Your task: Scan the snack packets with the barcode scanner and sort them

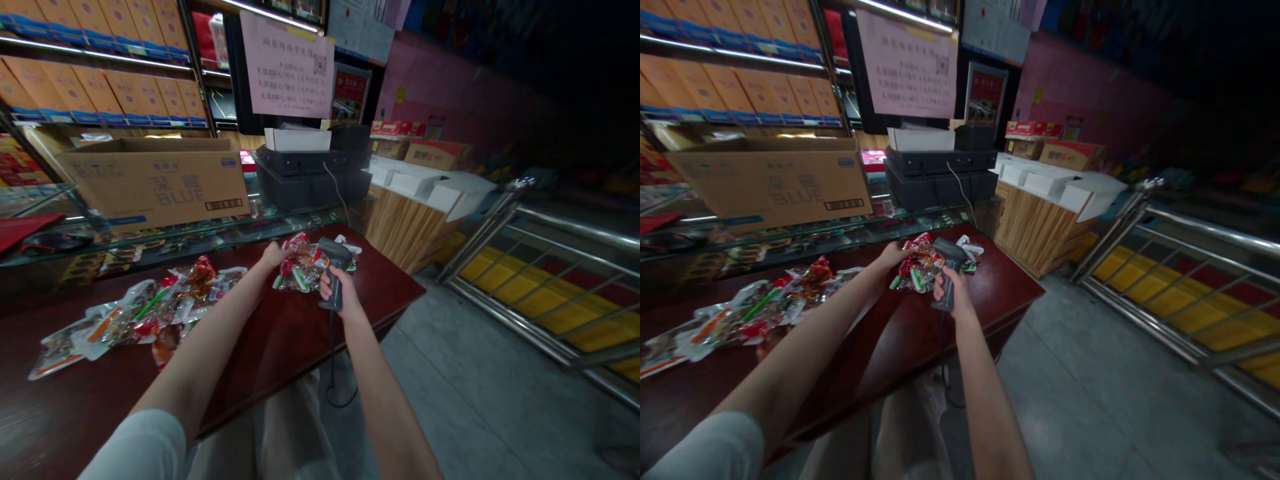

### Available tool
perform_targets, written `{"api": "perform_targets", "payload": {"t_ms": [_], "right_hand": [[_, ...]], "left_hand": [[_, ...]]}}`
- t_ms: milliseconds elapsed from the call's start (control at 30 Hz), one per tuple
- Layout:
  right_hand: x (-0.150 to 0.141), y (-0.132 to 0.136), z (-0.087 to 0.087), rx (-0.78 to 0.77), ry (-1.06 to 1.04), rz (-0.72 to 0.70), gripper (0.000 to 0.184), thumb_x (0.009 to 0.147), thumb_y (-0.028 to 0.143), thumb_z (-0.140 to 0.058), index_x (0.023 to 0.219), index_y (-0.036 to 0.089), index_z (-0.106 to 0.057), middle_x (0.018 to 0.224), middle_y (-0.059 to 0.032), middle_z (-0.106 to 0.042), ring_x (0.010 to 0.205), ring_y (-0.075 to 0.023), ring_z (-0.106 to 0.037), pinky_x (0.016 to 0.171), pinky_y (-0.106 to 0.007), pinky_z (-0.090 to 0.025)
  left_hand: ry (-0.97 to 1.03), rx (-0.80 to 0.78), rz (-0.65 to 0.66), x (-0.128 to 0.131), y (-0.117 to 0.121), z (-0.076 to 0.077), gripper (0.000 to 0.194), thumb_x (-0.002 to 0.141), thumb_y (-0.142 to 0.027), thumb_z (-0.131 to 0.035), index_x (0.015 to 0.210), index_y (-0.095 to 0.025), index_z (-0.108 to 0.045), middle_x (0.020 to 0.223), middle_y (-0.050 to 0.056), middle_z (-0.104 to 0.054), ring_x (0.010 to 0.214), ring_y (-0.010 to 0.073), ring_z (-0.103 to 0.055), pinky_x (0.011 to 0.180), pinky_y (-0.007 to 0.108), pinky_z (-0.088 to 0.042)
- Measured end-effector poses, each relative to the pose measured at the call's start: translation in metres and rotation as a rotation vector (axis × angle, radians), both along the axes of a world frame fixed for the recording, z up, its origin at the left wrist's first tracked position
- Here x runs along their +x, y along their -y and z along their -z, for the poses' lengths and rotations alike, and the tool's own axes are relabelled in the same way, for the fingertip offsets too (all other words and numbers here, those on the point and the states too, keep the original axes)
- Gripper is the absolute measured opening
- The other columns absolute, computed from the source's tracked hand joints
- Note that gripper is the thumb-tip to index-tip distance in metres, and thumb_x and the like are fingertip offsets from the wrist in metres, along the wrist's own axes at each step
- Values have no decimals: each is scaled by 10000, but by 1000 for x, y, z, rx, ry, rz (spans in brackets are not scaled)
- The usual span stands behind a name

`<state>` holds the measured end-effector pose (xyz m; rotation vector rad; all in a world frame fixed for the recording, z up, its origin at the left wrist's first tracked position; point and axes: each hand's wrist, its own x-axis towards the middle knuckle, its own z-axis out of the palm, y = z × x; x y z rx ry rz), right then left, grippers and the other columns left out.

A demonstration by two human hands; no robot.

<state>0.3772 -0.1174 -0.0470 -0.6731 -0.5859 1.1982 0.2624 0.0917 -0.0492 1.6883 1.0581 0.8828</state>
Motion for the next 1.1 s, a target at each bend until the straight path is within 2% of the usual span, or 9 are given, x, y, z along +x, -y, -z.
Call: {"api": "perform_targets", "payload": {"t_ms": [67,167,300,367,467,667,767,900,1100], "right_hand": [[1,-1,1,-7,-9,-1,328,736,355,-686,710,217,-390,553,68,-477,354,-46,-367,319,-188,-324],[2,-3,3,-21,-11,-19,318,727,356,-684,713,215,-399,545,72,-475,349,-43,-356,315,-184,-315],[2,-4,2,-25,-4,-22,296,723,357,-681,764,214,-425,542,83,-471,347,-48,-358,318,-182,-308],[2,-3,1,-21,-2,-22,297,720,358,-685,786,215,-433,538,87,-468,347,-51,-362,323,-184,-309],[1,0,-2,-12,13,-47,295,726,356,-685,792,216,-434,539,86,-468,348,-52,-365,328,-184,-309],[-21,0,-11,-26,97,-258,267,742,355,-672,884,202,-507,547,87,-482,336,-45,-335,320,-168,-288],[-48,-6,-17,-31,182,-335,293,746,369,-683,915,197,-517,549,84,-497,340,-49,-353,321,-169,-304],[-80,-19,-23,-52,318,-434,312,756,351,-686,969,189,-524,552,80,-514,348,-62,-387,323,-176,-321],[-87,-27,-17,-84,328,-497,350,785,347,-656,1059,176,-521,537,92,-497,335,-53,-368,324,-170,-295]], "left_hand": [[-44,-15,-25,3,-3,6,349,502,-294,-848,619,-203,-532,560,13,-565,737,275,-639,716,357,-478],[-52,-14,-79,-4,3,6,320,549,-299,-825,649,-191,-542,604,7,-580,721,234,-631,691,331,-493],[269,-98,-48,-25,16,-7,304,671,-269,-759,816,-181,-506,779,6,-624,738,160,-650,679,305,-553],[450,-166,0,-41,23,-16,288,719,-230,-724,860,-181,-478,842,0,-623,748,131,-662,705,320,-583],[537,-163,-16,-72,35,-28,292,729,-192,-713,871,-182,-458,867,-9,-613,773,111,-664,762,343,-595],[627,-104,34,-137,60,-40,360,672,-311,-771,889,-167,-522,897,22,-647,873,168,-680,835,402,-580],[645,-104,19,-160,70,-39,382,636,-320,-787,890,-168,-545,901,21,-656,886,176,-675,841,398,-576],[626,-94,-88,-181,76,-30,353,661,-342,-759,906,-187,-558,897,14,-656,884,180,-664,813,378,-577],[571,-76,-140,-194,71,-16,383,684,-413,-721,961,-184,-590,917,42,-669,843,192,-662,730,344,-570]]}}
